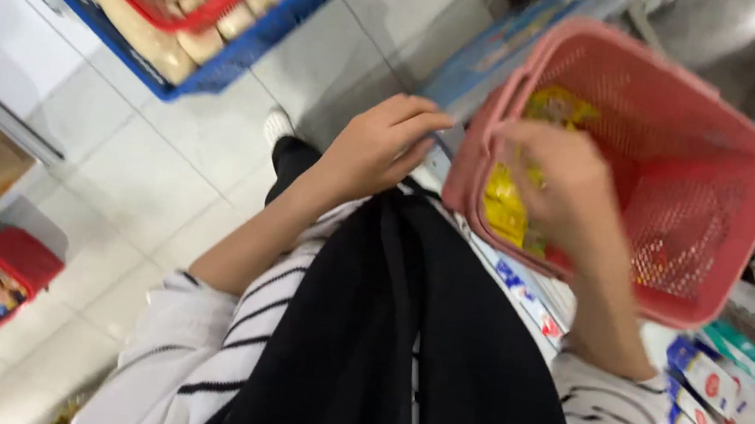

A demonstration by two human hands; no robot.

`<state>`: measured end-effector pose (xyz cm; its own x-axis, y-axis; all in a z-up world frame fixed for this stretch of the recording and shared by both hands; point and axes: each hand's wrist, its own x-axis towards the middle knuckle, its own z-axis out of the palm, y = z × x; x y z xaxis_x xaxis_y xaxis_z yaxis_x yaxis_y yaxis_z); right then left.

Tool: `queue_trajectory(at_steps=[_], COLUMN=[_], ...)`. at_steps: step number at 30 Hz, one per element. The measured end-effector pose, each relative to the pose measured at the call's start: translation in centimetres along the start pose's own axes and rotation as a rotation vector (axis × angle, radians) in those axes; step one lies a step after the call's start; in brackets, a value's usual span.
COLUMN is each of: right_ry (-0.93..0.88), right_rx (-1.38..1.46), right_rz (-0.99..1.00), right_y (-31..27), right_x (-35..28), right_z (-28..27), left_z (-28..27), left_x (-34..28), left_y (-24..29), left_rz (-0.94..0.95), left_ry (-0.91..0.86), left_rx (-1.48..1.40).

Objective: The person organizes seasoning packets by taking them out of a basket, sorting through them by hand, and placing them into display bins on a shelf.

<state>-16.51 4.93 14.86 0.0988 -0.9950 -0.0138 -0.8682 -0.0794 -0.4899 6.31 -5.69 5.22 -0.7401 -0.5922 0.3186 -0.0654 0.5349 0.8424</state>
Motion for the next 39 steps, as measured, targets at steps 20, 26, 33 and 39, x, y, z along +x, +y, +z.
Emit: queue_trajectory(at_steps=[20, 26, 33, 39], right_ry=[-0.534, -0.514, -0.347, 0.134], right_rx=[-0.329, 0.034, 0.305, 0.348], right_rz=[-0.064, 0.115, 0.179, 0.005], right_y=[24.2, 18.9, 6.9, 1.5], right_x=[-8.9, -3.7, -2.4, -2.6], right_z=[17.6, 3.0, -8.4, -7.8], left_z=[19.1, 15.1, 10.1, 7.4], left_x=[4.1, 6.2, 7.1, 5.4], left_y=[-0.1, 1.9, 2.2, 0.0], left_rz=[0.176, 0.086, -0.027, -0.139], left_ry=[-0.283, -0.067, -0.328, -0.682], left_rx=[0.534, -0.019, -0.617, -0.817])
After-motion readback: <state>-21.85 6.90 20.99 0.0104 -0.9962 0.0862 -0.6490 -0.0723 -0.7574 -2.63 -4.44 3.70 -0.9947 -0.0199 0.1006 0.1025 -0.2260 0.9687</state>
